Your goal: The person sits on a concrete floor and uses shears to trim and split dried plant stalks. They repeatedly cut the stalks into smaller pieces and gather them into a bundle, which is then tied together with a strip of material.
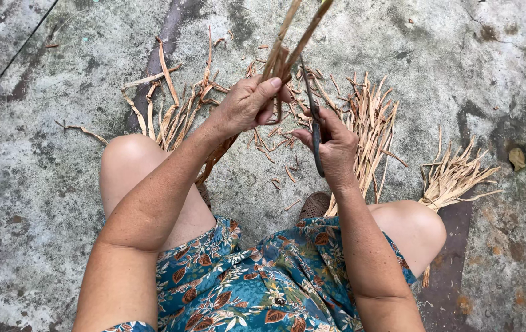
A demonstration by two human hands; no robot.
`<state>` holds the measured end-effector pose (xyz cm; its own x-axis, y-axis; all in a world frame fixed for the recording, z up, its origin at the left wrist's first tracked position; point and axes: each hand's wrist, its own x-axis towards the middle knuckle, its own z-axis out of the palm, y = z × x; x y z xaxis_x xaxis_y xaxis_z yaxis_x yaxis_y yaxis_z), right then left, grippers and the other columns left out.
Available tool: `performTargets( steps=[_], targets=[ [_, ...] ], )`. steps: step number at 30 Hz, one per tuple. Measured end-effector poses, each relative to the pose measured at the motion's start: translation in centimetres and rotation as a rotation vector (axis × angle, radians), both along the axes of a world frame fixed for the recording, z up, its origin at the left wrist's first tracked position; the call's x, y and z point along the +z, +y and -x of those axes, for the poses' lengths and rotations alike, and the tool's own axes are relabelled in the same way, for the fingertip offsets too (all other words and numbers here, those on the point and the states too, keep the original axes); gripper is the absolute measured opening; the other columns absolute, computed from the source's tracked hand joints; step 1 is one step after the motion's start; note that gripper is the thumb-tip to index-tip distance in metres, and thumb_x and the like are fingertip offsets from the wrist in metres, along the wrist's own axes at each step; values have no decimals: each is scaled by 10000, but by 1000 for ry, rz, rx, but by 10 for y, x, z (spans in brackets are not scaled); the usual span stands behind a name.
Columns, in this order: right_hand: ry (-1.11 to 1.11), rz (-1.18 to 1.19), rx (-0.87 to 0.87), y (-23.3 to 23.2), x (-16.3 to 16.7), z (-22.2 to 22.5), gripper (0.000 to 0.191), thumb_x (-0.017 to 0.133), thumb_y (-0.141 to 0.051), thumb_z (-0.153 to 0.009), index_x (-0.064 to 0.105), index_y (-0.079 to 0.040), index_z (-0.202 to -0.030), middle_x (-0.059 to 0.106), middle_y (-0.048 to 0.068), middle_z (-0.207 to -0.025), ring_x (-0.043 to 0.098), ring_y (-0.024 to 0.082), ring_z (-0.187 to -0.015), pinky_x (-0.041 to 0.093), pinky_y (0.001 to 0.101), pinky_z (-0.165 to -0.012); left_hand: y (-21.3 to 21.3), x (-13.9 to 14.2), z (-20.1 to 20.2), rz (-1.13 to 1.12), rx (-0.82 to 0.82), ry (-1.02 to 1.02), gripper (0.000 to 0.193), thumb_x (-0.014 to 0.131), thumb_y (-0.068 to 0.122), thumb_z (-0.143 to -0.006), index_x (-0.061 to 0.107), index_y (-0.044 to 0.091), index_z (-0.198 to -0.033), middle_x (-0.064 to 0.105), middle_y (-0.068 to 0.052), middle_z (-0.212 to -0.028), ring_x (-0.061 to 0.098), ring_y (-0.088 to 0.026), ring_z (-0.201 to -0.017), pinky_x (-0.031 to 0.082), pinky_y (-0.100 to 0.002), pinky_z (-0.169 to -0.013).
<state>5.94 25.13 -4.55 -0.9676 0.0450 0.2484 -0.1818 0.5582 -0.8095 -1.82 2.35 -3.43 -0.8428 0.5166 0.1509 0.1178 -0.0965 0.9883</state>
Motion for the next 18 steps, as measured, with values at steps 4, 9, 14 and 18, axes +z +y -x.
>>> performTargets(
  steps=[4, 9, 14, 18],
  targets=[
    [-18, 135, -13, 14, 5, 6, 489, 822, -463, -878, 678, -159, -1233, 579, -60, -770, 587, 42, -698, 535, 212, -594, -7, 0, 4, 107, 75, 49, 508, 408, 481, -1087, 708, 71, -1070, 528, 60, -557, 497, -44, -449, 429, -239, -435],
    [7, 334, 46, 42, 26, 9, 614, 806, -530, -890, 627, -109, -1299, 677, 5, -944, 644, 77, -820, 560, 224, -722, -17, 2, -7, 291, 69, 106, 465, 407, 459, -1083, 728, 123, -1099, 518, 56, -544, 481, -59, -459, 418, -283, -464],
    [33, 538, 105, 65, 46, 5, 714, 810, -550, -888, 581, -57, -1350, 715, 55, -1071, 667, 106, -893, 545, 240, -801, -22, 4, -18, 388, 4, 99, 424, 449, 427, -1070, 751, 128, -1074, 500, 50, -530, 481, -65, -482, 396, -296, -487],
    [50, 698, 155, 77, 56, 1, 744, 820, -542, -906, 540, -41, -1381, 707, 73, -1108, 643, 106, -911, 532, 245, -812, -26, 3, -20, 379, -45, 154, 406, 471, 408, -1065, 767, 131, -1076, 492, 43, -532, 487, -73, -494, 426, -287, -506]
  ],
)
